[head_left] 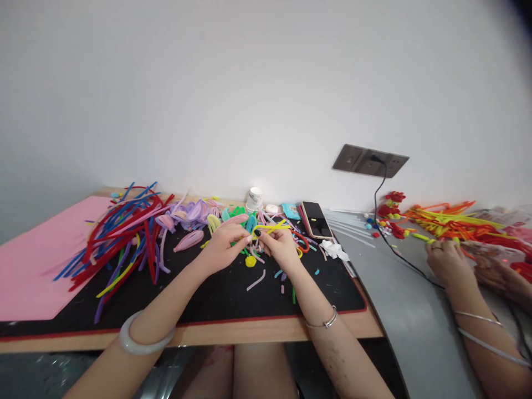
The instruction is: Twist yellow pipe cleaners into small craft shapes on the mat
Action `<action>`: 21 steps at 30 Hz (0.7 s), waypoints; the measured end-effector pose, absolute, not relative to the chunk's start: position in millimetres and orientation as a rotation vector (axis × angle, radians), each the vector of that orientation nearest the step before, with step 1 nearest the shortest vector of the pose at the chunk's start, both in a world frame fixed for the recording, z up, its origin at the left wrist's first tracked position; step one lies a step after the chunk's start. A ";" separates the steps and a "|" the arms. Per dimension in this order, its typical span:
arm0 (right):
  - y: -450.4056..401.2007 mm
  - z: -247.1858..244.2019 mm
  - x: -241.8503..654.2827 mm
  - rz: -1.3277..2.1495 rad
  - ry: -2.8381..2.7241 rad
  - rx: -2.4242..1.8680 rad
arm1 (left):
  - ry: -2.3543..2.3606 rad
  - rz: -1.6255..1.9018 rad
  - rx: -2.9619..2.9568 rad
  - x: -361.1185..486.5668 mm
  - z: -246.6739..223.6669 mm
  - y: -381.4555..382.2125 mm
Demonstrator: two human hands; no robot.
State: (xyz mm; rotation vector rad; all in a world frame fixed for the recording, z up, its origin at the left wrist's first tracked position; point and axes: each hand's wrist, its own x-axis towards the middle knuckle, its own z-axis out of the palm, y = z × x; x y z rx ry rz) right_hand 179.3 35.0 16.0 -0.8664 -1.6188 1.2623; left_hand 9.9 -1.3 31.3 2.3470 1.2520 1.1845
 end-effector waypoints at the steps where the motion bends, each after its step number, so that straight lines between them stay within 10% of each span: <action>1: 34.7 16.3 179.1 1.265 -1.590 -0.839 | 1.272 1.199 2.310 9.5 31.4 -1.2; 21: 28.5 32.8 182.8 0.751 -2.110 -0.533 | 1.206 1.002 2.206 -2.2 35.6 -1.8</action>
